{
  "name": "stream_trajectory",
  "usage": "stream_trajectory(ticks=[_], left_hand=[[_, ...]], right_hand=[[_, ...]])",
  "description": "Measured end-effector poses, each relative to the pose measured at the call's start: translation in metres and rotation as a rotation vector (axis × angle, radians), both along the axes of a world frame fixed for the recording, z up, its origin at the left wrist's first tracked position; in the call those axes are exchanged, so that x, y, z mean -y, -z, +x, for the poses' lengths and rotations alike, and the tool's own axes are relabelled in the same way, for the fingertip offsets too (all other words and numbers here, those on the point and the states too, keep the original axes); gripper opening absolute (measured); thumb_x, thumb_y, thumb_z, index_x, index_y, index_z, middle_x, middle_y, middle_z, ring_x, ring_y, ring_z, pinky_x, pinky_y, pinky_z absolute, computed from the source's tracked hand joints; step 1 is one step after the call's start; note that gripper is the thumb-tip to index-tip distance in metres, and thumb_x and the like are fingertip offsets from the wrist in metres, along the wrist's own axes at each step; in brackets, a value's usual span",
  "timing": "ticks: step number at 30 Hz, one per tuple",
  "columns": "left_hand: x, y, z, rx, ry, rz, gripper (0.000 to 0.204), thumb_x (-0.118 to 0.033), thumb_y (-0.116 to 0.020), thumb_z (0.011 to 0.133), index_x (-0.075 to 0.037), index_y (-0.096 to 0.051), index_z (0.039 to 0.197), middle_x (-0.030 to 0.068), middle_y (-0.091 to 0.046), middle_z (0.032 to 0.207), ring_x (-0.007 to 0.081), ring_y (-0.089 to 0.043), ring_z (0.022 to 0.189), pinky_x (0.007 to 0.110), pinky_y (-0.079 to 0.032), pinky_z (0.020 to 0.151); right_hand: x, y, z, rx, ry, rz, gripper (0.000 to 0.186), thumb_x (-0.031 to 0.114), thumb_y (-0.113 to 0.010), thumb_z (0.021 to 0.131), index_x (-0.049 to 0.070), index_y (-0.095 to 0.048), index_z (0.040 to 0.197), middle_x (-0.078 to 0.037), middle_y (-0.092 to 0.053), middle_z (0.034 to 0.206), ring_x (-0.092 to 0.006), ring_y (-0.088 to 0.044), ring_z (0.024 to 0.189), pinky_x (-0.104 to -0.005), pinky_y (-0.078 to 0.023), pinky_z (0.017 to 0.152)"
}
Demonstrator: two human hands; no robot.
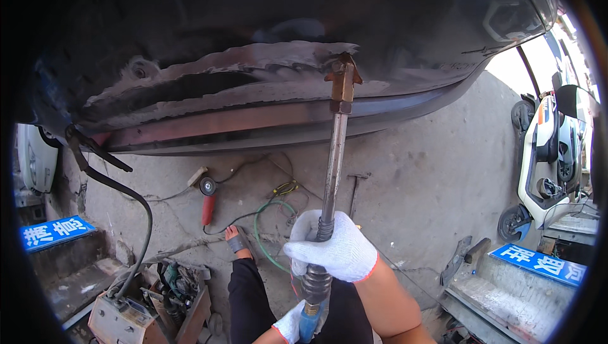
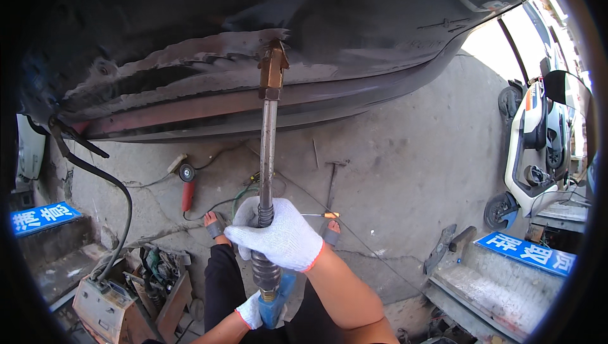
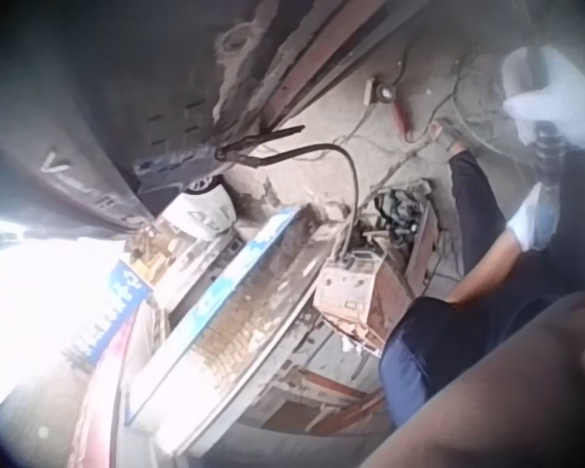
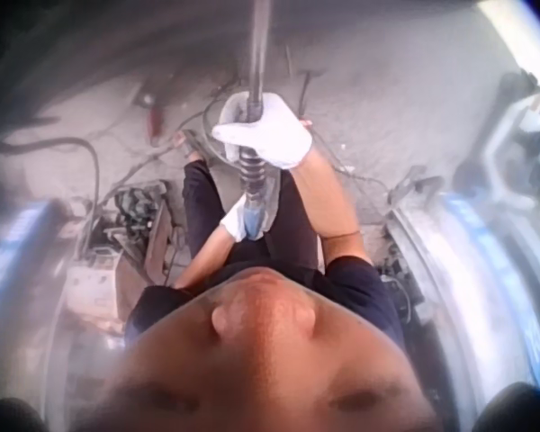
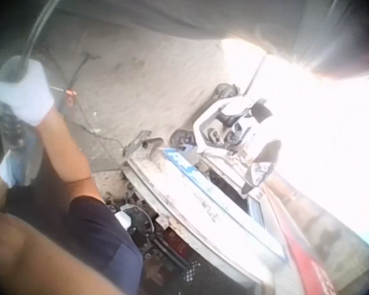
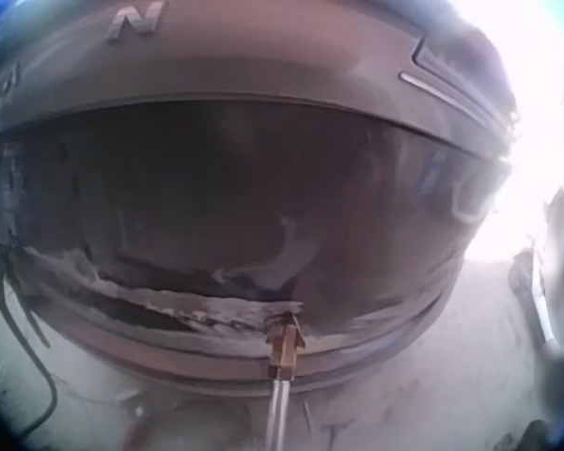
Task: The person uses a pneumatic dent puller to repeatedly tap and pull a dented area on the underside of a car's rear bumper. They then switch to an angle grinder to smooth the metal surface before resuming dent pulling.
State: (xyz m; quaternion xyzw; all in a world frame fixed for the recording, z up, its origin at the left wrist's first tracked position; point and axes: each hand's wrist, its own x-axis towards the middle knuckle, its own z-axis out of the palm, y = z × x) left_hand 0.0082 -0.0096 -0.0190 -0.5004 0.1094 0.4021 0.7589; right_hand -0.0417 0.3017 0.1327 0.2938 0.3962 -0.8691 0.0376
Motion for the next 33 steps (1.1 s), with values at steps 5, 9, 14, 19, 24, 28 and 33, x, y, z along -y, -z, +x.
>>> stream_trajectory(ticks=[5,9,14,19,24,28,33], left_hand=[[-0.005,0.003,-0.001,-0.109,0.062,0.167,0.047,-0.049,-0.037,0.098,-0.007,-0.058,0.106,0.0234,-0.065,0.082,0.0377,-0.065,0.070,0.047,-0.055,0.062],[0.014,0.016,0.009,-0.135,0.131,0.095,0.045,-0.045,-0.039,0.098,-0.004,-0.058,0.104,0.0220,-0.065,0.081,0.0358,-0.065,0.069,0.045,-0.055,0.063],[-0.011,-0.027,0.008,-0.428,0.272,0.166,0.041,-0.041,-0.042,0.099,-0.003,-0.056,0.105,0.0180,-0.065,0.080,0.0297,-0.066,0.072,0.043,-0.054,0.063],[0.003,0.002,0.013,-0.270,0.204,0.108,0.036,-0.038,-0.045,0.098,-0.005,-0.057,0.105,0.0149,-0.063,0.078,0.0280,-0.065,0.069,0.041,-0.054,0.059],[0.009,0.017,0.021,-0.196,0.150,0.117,0.030,-0.035,-0.049,0.097,-0.007,-0.057,0.105,0.0118,-0.061,0.076,0.0262,-0.064,0.065,0.040,-0.053,0.056],[0.032,0.037,0.032,-0.152,0.031,0.153,0.026,-0.033,-0.051,0.096,-0.009,-0.057,0.105,0.0094,-0.060,0.075,0.0248,-0.063,0.062,0.039,-0.053,0.053],[0.014,0.010,-0.006,-0.295,0.188,0.099,0.035,-0.040,-0.054,0.094,-0.007,-0.058,0.105,0.0128,-0.064,0.086,0.0277,-0.063,0.077,0.042,-0.052,0.067]], right_hand=[[-0.043,-0.013,-0.022,-0.030,0.133,0.011,0.013,0.011,-0.068,0.086,0.002,-0.060,0.081,-0.005,-0.062,0.062,-0.0101,-0.059,0.052,-0.0229,-0.045,0.048],[0.006,-0.002,0.012,-0.006,-0.027,0.024,0.013,0.008,-0.070,0.084,0.005,-0.058,0.083,-0.002,-0.061,0.067,-0.0093,-0.060,0.060,-0.0252,-0.049,0.058],[-0.008,-0.014,0.014,-0.034,-0.164,0.260,0.012,0.006,-0.067,0.085,0.004,-0.057,0.091,-0.003,-0.060,0.072,-0.0101,-0.059,0.064,-0.0257,-0.049,0.060],[-0.015,-0.002,0.002,-0.178,0.363,-0.464,0.051,0.056,-0.039,0.097,0.006,-0.050,0.092,0.000,-0.042,0.060,-0.0105,-0.037,0.046,-0.0266,-0.036,0.043],[-0.017,0.025,-0.012,-0.790,0.161,-0.952,0.055,0.058,-0.035,0.098,0.009,-0.043,0.074,0.003,-0.030,0.050,-0.0078,-0.029,0.036,-0.0252,-0.025,0.032],[-0.009,0.008,-0.014,-0.387,0.281,-0.657,0.051,0.053,-0.038,0.099,0.009,-0.044,0.075,0.000,-0.038,0.051,-0.0093,-0.035,0.037,-0.0242,-0.029,0.034],[-0.001,0.001,-0.022,-0.114,0.418,-0.092,0.044,0.046,-0.041,0.101,0.009,-0.043,0.077,0.002,-0.036,0.052,-0.0071,-0.032,0.038,-0.0238,-0.027,0.035]])
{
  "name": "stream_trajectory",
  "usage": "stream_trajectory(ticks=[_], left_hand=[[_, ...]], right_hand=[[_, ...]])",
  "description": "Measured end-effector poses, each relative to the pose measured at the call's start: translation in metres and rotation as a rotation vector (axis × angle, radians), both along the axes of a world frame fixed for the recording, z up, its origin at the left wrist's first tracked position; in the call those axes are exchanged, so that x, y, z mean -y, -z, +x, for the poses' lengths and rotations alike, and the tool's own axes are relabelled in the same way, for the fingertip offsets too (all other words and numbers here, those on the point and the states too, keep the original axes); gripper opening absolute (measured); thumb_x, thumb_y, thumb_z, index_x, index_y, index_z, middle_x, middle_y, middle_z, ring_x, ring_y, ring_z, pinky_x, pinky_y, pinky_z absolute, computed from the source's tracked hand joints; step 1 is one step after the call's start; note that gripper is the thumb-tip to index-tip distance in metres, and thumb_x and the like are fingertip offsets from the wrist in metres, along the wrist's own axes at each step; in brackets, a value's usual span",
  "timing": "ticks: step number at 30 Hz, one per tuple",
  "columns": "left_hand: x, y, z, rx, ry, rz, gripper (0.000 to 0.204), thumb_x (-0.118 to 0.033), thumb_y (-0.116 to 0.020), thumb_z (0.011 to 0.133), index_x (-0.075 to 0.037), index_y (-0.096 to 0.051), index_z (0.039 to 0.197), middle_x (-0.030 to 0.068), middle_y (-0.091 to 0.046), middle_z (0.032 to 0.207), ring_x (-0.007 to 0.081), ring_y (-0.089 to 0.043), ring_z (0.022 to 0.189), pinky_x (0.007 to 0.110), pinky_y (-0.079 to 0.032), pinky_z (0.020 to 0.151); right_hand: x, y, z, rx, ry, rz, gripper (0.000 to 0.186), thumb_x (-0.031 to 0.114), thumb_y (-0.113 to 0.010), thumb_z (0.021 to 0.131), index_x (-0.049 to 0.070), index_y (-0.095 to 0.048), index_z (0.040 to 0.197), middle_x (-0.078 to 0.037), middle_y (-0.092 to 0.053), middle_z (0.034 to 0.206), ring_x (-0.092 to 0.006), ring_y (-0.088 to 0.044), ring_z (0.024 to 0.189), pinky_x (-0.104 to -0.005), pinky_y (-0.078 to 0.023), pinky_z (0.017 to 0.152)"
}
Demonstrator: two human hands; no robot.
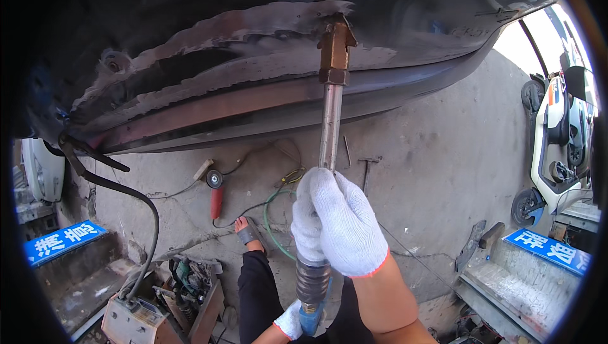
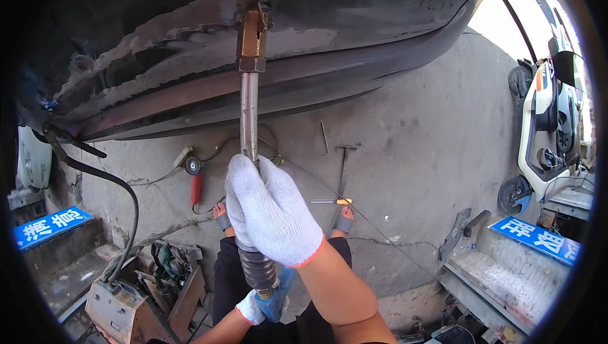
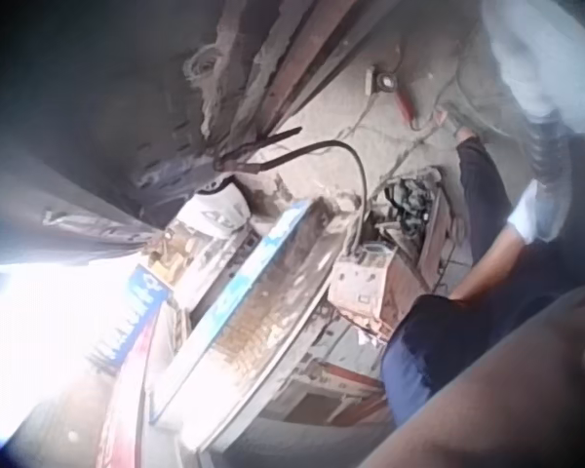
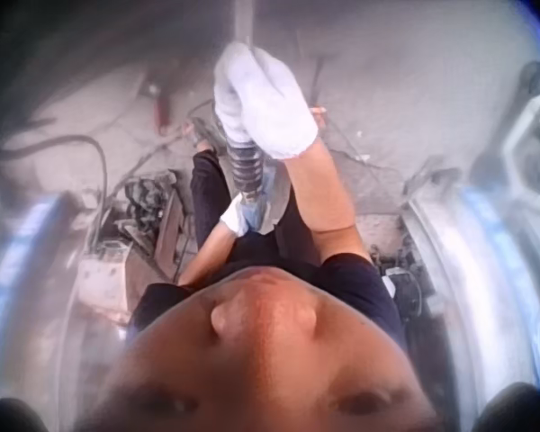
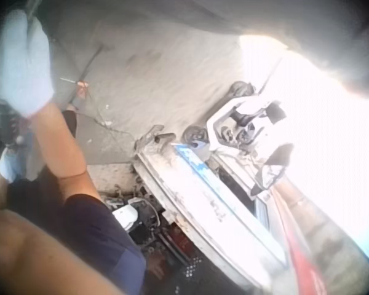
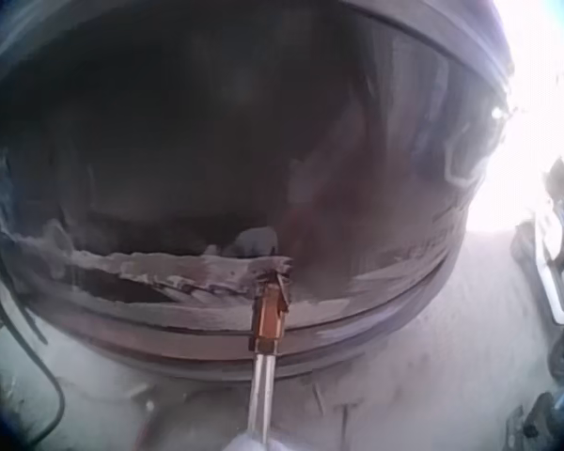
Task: The person uses a pneumatic dent puller to repeatedly tap and pull a dented area on the underside of a car's rear bumper. They then switch to an angle grinder to smooth the metal surface before resuming dent pulling.
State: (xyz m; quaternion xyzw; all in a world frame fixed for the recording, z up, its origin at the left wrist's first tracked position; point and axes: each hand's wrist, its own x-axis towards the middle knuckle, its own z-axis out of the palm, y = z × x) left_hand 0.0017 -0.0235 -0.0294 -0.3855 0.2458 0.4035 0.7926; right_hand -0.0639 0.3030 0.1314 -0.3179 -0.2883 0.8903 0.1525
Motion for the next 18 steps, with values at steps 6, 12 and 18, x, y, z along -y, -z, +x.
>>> stream_trajectory(ticks=[6,12,18], left_hand=[[0.013,0.031,0.034,0.024,-0.021,-0.133,0.030,-0.032,-0.044,0.100,-0.008,-0.056,0.112,0.0116,-0.063,0.082,0.0267,-0.064,0.068,0.039,-0.054,0.059],[0.011,0.019,0.018,0.103,-0.065,-0.142,0.032,-0.035,-0.049,0.098,-0.007,-0.057,0.111,0.0126,-0.064,0.084,0.0279,-0.064,0.072,0.041,-0.053,0.062],[0.012,0.015,0.012,0.219,-0.187,-0.144,0.035,-0.038,-0.053,0.096,-0.006,-0.058,0.111,0.0136,-0.065,0.086,0.0290,-0.064,0.076,0.043,-0.053,0.066]], right_hand=[[0.001,0.033,0.007,-0.755,-0.117,-0.635,0.046,0.050,-0.045,0.098,0.008,-0.043,0.079,0.002,-0.033,0.047,-0.0081,-0.027,0.033,-0.0250,-0.023,0.031],[0.019,0.026,0.027,-0.126,-0.007,-0.319,0.026,0.026,-0.042,0.103,0.005,-0.050,0.090,-0.002,-0.049,0.063,-0.0084,-0.044,0.051,-0.0226,-0.036,0.046],[0.011,0.019,0.001,-0.280,-0.137,-0.337,0.029,0.029,-0.042,0.103,0.005,-0.050,0.090,0.000,-0.043,0.059,-0.0078,-0.039,0.046,-0.0227,-0.033,0.042]])
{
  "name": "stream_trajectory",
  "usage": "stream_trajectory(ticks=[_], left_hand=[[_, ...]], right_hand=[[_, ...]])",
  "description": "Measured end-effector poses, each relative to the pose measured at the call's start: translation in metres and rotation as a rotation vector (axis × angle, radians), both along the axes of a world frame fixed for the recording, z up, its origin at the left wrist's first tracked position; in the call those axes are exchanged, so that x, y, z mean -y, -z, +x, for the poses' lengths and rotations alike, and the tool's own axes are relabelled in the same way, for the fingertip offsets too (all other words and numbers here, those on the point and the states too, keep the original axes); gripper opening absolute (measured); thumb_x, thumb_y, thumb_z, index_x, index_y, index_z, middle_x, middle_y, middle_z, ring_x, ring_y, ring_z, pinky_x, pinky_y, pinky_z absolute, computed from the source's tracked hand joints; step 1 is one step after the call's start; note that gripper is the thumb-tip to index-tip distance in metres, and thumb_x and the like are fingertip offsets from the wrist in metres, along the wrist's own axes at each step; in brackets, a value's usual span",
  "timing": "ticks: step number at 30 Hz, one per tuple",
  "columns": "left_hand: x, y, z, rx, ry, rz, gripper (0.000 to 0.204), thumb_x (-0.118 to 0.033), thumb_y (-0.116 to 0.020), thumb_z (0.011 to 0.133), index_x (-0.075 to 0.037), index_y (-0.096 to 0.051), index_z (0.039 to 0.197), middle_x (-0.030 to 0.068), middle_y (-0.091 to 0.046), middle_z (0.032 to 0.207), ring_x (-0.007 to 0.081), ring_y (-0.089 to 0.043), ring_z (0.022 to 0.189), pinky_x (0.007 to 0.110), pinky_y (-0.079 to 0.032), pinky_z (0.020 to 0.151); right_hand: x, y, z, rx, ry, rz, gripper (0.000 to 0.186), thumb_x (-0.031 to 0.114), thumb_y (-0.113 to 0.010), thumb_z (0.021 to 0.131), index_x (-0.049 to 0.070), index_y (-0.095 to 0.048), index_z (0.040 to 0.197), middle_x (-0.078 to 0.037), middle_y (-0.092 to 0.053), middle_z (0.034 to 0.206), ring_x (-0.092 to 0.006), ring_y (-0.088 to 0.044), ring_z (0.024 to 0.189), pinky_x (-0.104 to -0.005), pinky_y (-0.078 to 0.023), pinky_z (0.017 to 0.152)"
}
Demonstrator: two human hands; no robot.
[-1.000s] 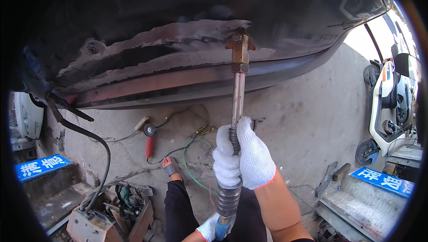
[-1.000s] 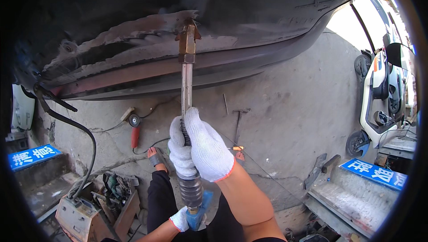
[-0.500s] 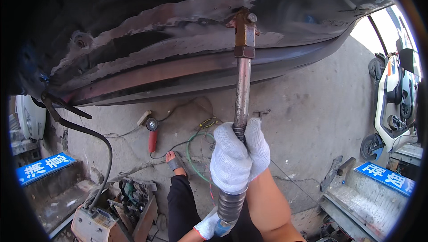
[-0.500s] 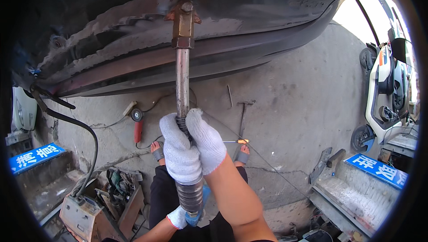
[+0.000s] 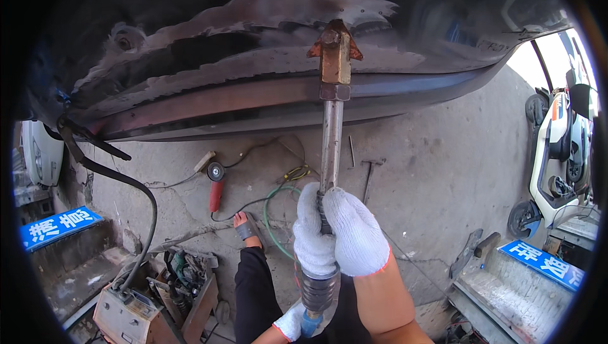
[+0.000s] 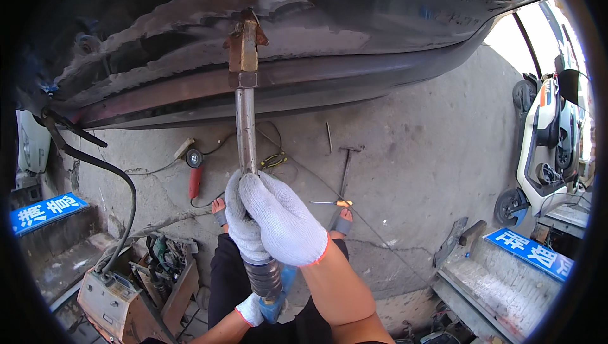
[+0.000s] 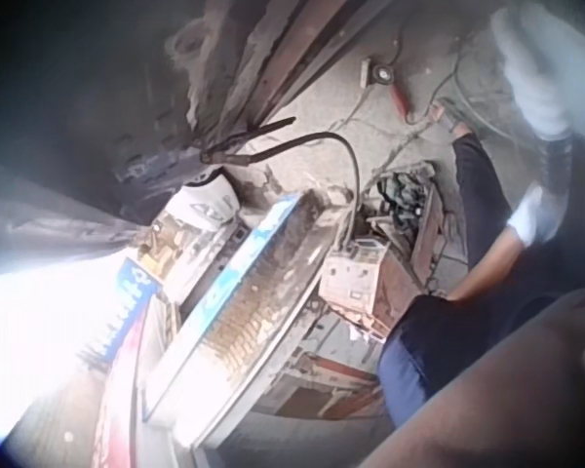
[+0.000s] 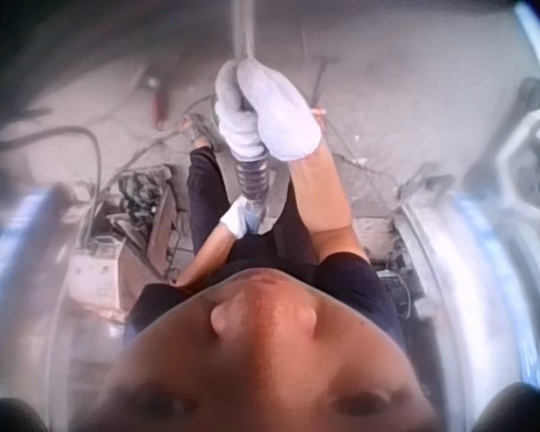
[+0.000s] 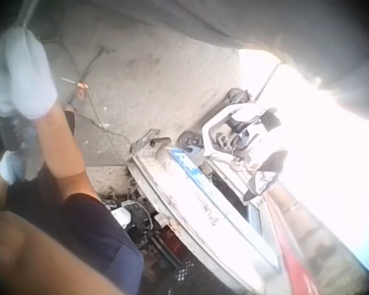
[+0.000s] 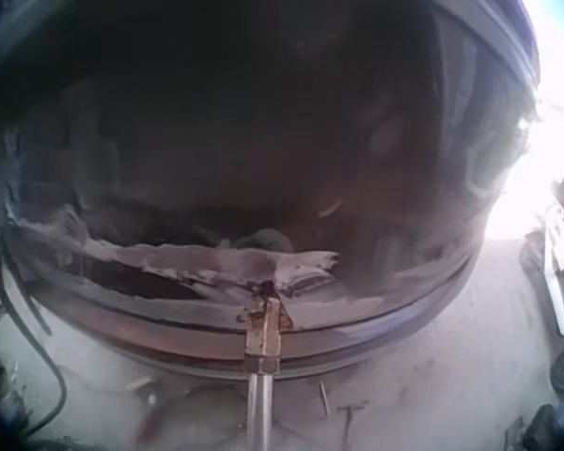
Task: The person uses a pneumatic dent puller to repeatedly tap and pull a dented area on the underside of a car's rear bumper. They then switch to an angle grinder to smooth the metal surface before resuming dent pulling.
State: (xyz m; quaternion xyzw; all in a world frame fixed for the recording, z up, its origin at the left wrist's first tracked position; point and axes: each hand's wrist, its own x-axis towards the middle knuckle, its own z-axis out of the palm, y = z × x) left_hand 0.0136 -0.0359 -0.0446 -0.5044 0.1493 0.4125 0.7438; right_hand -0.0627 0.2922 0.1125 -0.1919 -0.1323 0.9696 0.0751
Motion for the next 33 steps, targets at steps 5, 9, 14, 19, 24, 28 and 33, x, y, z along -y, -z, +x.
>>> stream_trajectory(ticks=[5,9,14,19,24,28,33], left_hand=[[-0.012,-0.013,-0.014,-0.135,0.000,0.130,0.038,-0.037,-0.050,0.097,-0.004,-0.057,0.114,0.0179,-0.066,0.085,0.0322,-0.066,0.074,0.043,-0.054,0.062],[-0.033,-0.036,-0.024,0.039,-0.152,0.011,0.040,-0.039,-0.046,0.098,-0.004,-0.057,0.114,0.0214,-0.066,0.083,0.0341,-0.067,0.071,0.042,-0.055,0.058],[-0.037,-0.040,-0.022,-0.020,-0.207,0.093,0.040,-0.038,-0.047,0.098,-0.003,-0.057,0.113,0.0226,-0.066,0.082,0.0355,-0.067,0.070,0.043,-0.055,0.058],[-0.013,-0.018,-0.011,-0.114,-0.058,0.111,0.039,-0.038,-0.047,0.098,-0.004,-0.056,0.113,0.0224,-0.066,0.082,0.0359,-0.067,0.070,0.043,-0.054,0.058],[-0.007,-0.012,-0.011,-0.135,0.012,0.144,0.038,-0.038,-0.047,0.098,-0.004,-0.056,0.112,0.0221,-0.066,0.082,0.0359,-0.066,0.070,0.044,-0.055,0.059],[0.006,-0.009,-0.010,-0.181,0.049,0.241,0.037,-0.037,-0.047,0.098,-0.004,-0.056,0.112,0.0217,-0.066,0.082,0.0360,-0.066,0.070,0.044,-0.055,0.060],[-0.019,-0.030,-0.013,-0.211,0.101,0.134,0.038,-0.038,-0.046,0.098,-0.004,-0.055,0.111,0.0207,-0.065,0.082,0.0355,-0.066,0.071,0.045,-0.055,0.063]], right_hand=[[-0.005,-0.001,-0.006,0.028,-0.005,-0.005,0.030,0.031,-0.041,0.103,0.005,-0.049,0.090,0.001,-0.042,0.058,-0.0075,-0.037,0.044,-0.0226,-0.032,0.040],[-0.004,-0.003,-0.010,0.015,-0.019,-0.007,0.031,0.032,-0.040,0.104,0.005,-0.048,0.090,0.000,-0.041,0.057,-0.0076,-0.036,0.043,-0.0227,-0.032,0.040],[-0.004,-0.002,-0.011,-0.038,-0.015,-0.036,0.030,0.031,-0.040,0.103,0.005,-0.049,0.091,0.000,-0.042,0.057,-0.0082,-0.036,0.043,-0.0228,-0.031,0.040],[-0.007,0.000,-0.009,-0.045,-0.038,-0.070,0.029,0.030,-0.042,0.102,0.005,-0.050,0.091,-0.001,-0.044,0.058,-0.0096,-0.040,0.046,-0.0240,-0.036,0.044],[0.010,-0.002,-0.002,0.150,-0.075,0.475,0.014,0.015,-0.061,0.092,0.002,-0.055,0.091,-0.005,-0.058,0.066,-0.0124,-0.058,0.064,-0.0277,-0.049,0.065],[0.004,-0.025,-0.005,0.282,-0.336,0.534,0.015,0.013,-0.069,0.085,0.003,-0.058,0.081,-0.004,-0.060,0.061,-0.0111,-0.057,0.053,-0.0259,-0.048,0.053],[-0.018,-0.028,-0.014,0.287,-0.336,0.491,0.017,0.007,-0.069,0.085,0.005,-0.054,0.076,-0.003,-0.059,0.061,-0.0107,-0.058,0.054,-0.0250,-0.046,0.053]])
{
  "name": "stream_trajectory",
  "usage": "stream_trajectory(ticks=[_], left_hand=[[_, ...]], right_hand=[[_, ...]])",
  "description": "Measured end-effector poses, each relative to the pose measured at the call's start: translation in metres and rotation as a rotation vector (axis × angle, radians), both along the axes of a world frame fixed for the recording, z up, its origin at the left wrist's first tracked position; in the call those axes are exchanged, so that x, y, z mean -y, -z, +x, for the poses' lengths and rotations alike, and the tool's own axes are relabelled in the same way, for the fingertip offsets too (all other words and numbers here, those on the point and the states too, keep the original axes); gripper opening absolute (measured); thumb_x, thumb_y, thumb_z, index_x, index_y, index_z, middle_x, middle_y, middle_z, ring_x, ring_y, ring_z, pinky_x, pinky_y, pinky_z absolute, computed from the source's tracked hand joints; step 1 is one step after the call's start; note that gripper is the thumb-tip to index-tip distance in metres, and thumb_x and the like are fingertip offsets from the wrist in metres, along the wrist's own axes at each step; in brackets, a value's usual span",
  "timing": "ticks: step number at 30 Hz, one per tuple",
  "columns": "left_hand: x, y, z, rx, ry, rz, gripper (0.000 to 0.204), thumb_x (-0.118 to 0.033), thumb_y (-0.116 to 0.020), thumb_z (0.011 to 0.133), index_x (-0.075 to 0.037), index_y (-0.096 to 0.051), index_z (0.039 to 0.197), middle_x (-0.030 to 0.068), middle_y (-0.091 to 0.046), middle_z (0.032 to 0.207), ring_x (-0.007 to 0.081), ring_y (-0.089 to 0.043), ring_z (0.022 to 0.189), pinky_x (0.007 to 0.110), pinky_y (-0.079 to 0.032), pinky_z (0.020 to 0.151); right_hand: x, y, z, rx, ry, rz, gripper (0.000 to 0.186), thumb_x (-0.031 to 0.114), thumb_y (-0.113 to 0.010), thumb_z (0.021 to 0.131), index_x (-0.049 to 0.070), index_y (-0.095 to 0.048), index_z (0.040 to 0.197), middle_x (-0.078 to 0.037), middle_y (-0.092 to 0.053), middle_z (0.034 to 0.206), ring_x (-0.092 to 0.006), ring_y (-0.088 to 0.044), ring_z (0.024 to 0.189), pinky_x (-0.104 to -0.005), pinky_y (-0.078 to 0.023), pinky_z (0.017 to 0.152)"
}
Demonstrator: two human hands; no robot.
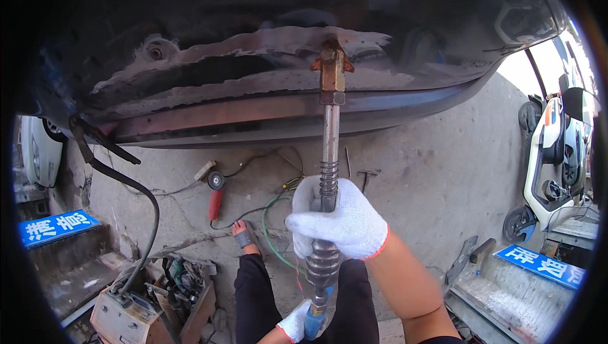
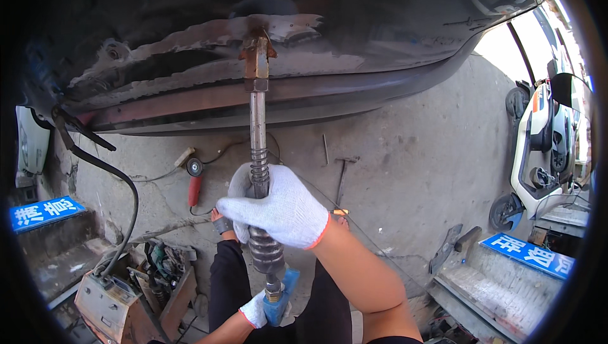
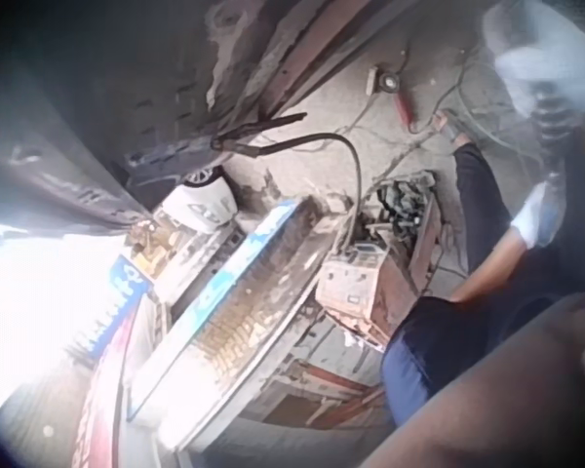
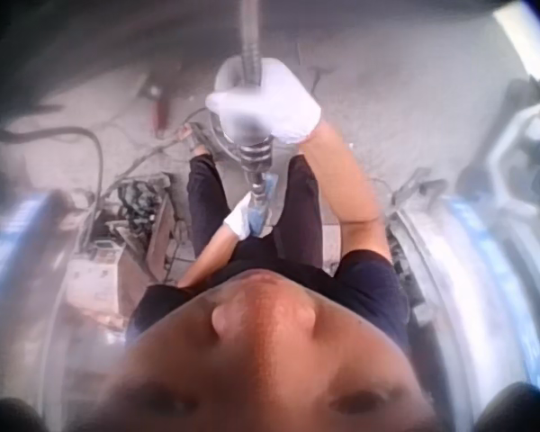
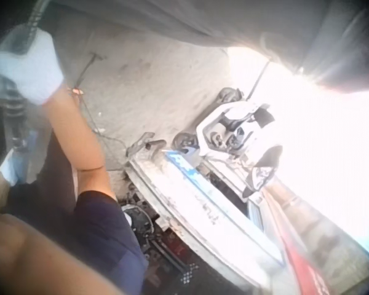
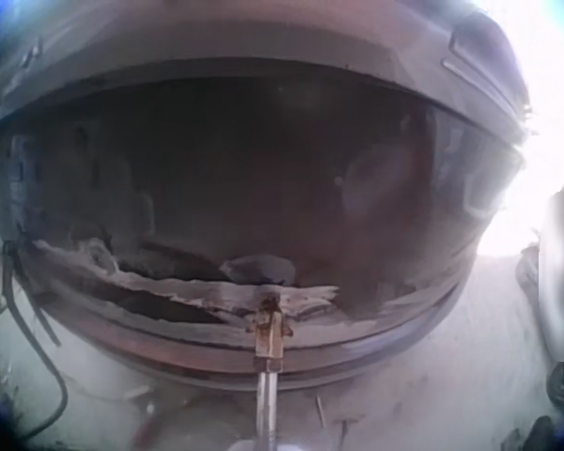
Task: The person uses a pneumatic dent puller to repeatedly tap and pull a dented area on the underside of a car's rear bumper. They then switch to an angle grinder to smooth the metal surface before resuming dent pulling.
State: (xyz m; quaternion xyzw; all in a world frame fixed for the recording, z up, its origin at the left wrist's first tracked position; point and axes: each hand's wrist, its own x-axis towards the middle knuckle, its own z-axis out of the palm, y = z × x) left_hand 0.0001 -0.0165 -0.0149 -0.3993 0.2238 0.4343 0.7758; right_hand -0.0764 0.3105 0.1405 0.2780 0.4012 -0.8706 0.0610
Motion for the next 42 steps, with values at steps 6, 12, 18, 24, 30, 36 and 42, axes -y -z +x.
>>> stream_trajectory(ticks=[6,12,18,24,30,36,42], left_hand=[[0.014,0.016,0.008,0.106,-0.067,0.008,0.038,-0.038,-0.046,0.098,-0.003,-0.055,0.110,0.0195,-0.065,0.082,0.0343,-0.066,0.073,0.044,-0.055,0.064],[0.023,0.027,0.015,0.265,-0.203,0.090,0.037,-0.037,-0.046,0.098,-0.003,-0.056,0.109,0.0179,-0.064,0.083,0.0326,-0.065,0.075,0.043,-0.054,0.065],[0.017,0.028,0.016,-0.040,0.061,-0.085,0.036,-0.039,-0.048,0.098,-0.006,-0.057,0.108,0.0147,-0.063,0.083,0.0287,-0.063,0.075,0.040,-0.051,0.064],[0.029,0.030,0.003,-0.166,0.121,-0.171,0.036,-0.041,-0.049,0.097,-0.008,-0.058,0.107,0.0120,-0.062,0.084,0.0252,-0.061,0.076,0.038,-0.049,0.065],[0.025,0.040,0.031,-0.284,0.139,-0.035,0.023,-0.022,-0.051,0.098,-0.007,-0.056,0.115,0.0084,-0.064,0.087,0.0222,-0.065,0.083,0.034,-0.054,0.066],[0.033,0.062,0.038,0.312,-0.099,-0.508,0.024,-0.027,-0.055,0.096,-0.009,-0.058,0.111,0.0062,-0.064,0.086,0.0212,-0.065,0.080,0.034,-0.054,0.065],[0.024,0.049,0.032,0.215,-0.017,-0.304,0.024,-0.030,-0.054,0.096,-0.010,-0.059,0.109,0.0055,-0.064,0.087,0.0203,-0.064,0.080,0.033,-0.053,0.066]], right_hand=[[0.026,0.012,0.027,-0.120,-0.071,0.035,0.013,0.005,-0.067,0.085,0.006,-0.054,0.087,-0.002,-0.060,0.074,-0.0092,-0.059,0.068,-0.0274,-0.049,0.061],[0.016,0.010,0.006,-0.091,0.330,-0.453,0.048,0.049,-0.036,0.101,0.007,-0.051,0.083,0.001,-0.042,0.057,-0.0104,-0.039,0.045,-0.0251,-0.036,0.043],[0.021,0.037,-0.006,-0.585,0.215,-0.950,0.060,0.064,-0.035,0.095,0.012,-0.037,0.064,0.002,-0.030,0.044,-0.0104,-0.028,0.030,-0.0257,-0.025,0.030],[0.036,0.009,-0.017,0.060,0.421,0.063,0.036,0.035,-0.046,0.101,0.008,-0.047,0.078,0.000,-0.041,0.056,-0.0092,-0.038,0.042,-0.0246,-0.031,0.038],[0.025,0.060,0.005,-0.574,0.327,-0.711,0.040,0.040,-0.053,0.095,0.006,-0.046,0.075,0.000,-0.038,0.051,-0.0100,-0.032,0.037,-0.0265,-0.028,0.036],[0.044,0.039,0.021,0.013,0.505,-0.297,0.034,0.035,-0.050,0.097,0.006,-0.046,0.081,-0.002,-0.037,0.052,-0.0123,-0.033,0.040,-0.0285,-0.028,0.040],[0.034,0.055,0.036,-0.296,0.352,-0.550,0.018,0.021,-0.045,0.101,0.004,-0.052,0.099,-0.003,-0.053,0.073,-0.0109,-0.049,0.060,-0.0243,-0.042,0.055]])
